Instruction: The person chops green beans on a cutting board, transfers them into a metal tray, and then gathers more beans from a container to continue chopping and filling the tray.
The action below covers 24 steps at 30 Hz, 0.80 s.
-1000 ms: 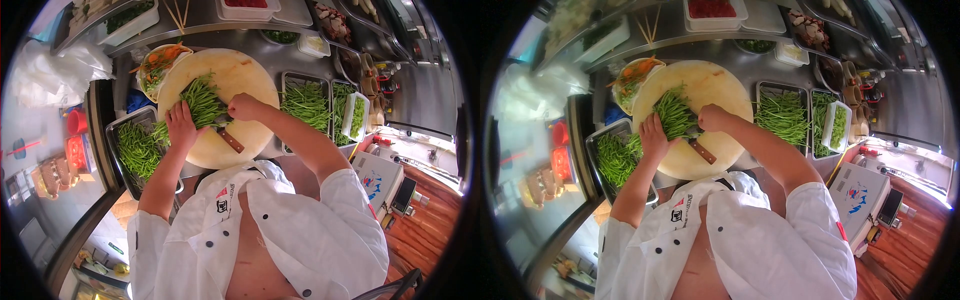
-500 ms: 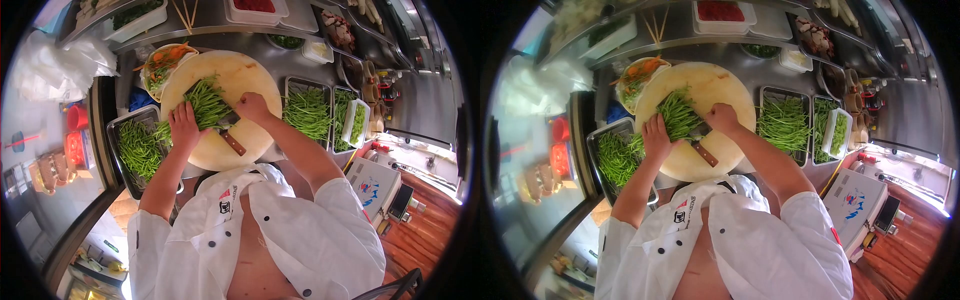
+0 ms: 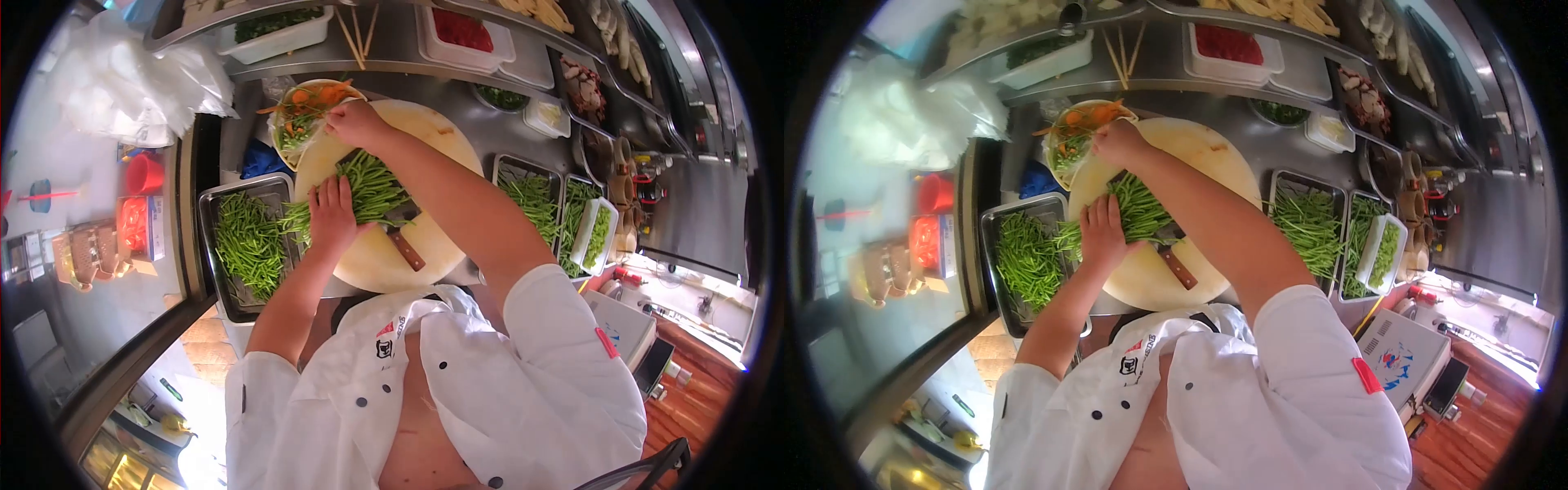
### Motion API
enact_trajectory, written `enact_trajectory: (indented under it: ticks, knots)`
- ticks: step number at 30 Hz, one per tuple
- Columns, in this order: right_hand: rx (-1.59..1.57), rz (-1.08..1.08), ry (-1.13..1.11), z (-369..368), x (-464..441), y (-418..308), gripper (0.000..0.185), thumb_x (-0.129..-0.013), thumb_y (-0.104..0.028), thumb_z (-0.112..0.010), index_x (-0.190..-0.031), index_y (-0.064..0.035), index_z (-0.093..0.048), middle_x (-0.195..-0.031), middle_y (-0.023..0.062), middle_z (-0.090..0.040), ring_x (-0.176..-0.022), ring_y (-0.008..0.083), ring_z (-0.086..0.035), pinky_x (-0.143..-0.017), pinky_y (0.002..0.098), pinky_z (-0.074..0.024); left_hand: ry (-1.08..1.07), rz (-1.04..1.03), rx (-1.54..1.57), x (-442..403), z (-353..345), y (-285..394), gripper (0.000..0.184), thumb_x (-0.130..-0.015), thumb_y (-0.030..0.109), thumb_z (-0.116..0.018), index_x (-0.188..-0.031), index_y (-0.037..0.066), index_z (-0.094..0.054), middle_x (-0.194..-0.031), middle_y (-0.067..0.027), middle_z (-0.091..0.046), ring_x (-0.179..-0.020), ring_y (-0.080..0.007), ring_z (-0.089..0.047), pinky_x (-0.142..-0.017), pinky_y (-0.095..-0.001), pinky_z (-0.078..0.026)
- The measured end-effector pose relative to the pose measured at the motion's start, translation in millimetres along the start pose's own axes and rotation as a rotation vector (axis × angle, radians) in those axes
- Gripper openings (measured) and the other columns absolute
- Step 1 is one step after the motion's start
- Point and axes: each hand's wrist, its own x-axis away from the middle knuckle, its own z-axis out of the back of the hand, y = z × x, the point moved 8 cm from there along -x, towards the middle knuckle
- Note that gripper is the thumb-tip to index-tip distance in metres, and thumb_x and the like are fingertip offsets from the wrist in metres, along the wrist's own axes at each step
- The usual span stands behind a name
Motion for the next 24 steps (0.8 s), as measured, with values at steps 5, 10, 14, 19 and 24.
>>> enact_trajectory:
  ticks: [5,10,14,19,24]
  knots:
    - [-0.442,0.055,-0.055,-35.5,-66.4,13.9,0.01,-0.099,-0.005,-0.056,-0.09,-0.0027,-0.06,-0.083,0.0071,-0.063,-0.077,0.0199,-0.07,-0.069,0.0309,-0.0565,-0.028,0.026,-0.01,0.9,-4.2,-6.0,0.119,-0.065,0.058,-0.088,-0.15,-0.005,-0.035,-0.148,-0.0249,-0.045,-0.14,-0.0402,-0.042,-0.119,-0.0599,-0.028]
    - [0.232,0.003,0.037,35.8,1.8,-14.5,0.013,-0.094,-0.014,-0.068,-0.092,-0.0003,-0.07,-0.083,0.0087,-0.072,-0.08,0.0181,-0.07,-0.074,0.0341,-0.056,-0.064,0.028,0.006,2.3,-7.1,-6.6,0.119,-0.067,0.059,-0.086,-0.152,-0.005,-0.033,-0.15,-0.0247,-0.044,-0.142,-0.0405,-0.04,-0.122,-0.0585,-0.024]
    - [0.273,0.178,0.05,74.6,33.4,30.7,0.02,-0.091,-0.022,-0.071,-0.097,-0.0031,-0.076,-0.084,0.0083,-0.075,-0.079,0.0207,-0.07,-0.076,0.0356,-0.0553,-0.038,0.015,0.009,1.0,-7.5,-7.1,0.116,-0.066,0.06,-0.086,-0.149,-0.004,-0.037,-0.15,-0.0253,-0.045,-0.141,-0.0399,-0.043,-0.121,-0.0589,-0.026]
    - [0.482,0.324,-0.232,52.5,57.8,57.9,0.027,-0.092,-0.022,-0.069,-0.115,-0.0068,-0.075,-0.103,0.0124,-0.073,-0.095,0.03,-0.07,-0.086,0.0381,-0.0549,-0.065,0.042,0.025,-0.6,-8.0,-5.4,0.117,-0.067,0.058,-0.087,-0.15,-0.005,-0.035,-0.15,-0.0239,-0.044,-0.142,-0.04,-0.04,-0.122,-0.0588,-0.024]
    - [0.649,0.438,-0.183,33.2,64.6,47.9,0.022,-0.092,-0.021,-0.067,-0.11,-0.0111,-0.075,-0.104,0.0124,-0.069,-0.099,0.0307,-0.068,-0.086,0.0427,-0.0543,-0.054,0.036,0.024,-1.8,-5.8,-2.8,0.117,-0.064,0.055,-0.089,-0.149,-0.004,-0.035,-0.149,-0.024,-0.045,-0.142,-0.0391,-0.041,-0.121,-0.059,-0.026]
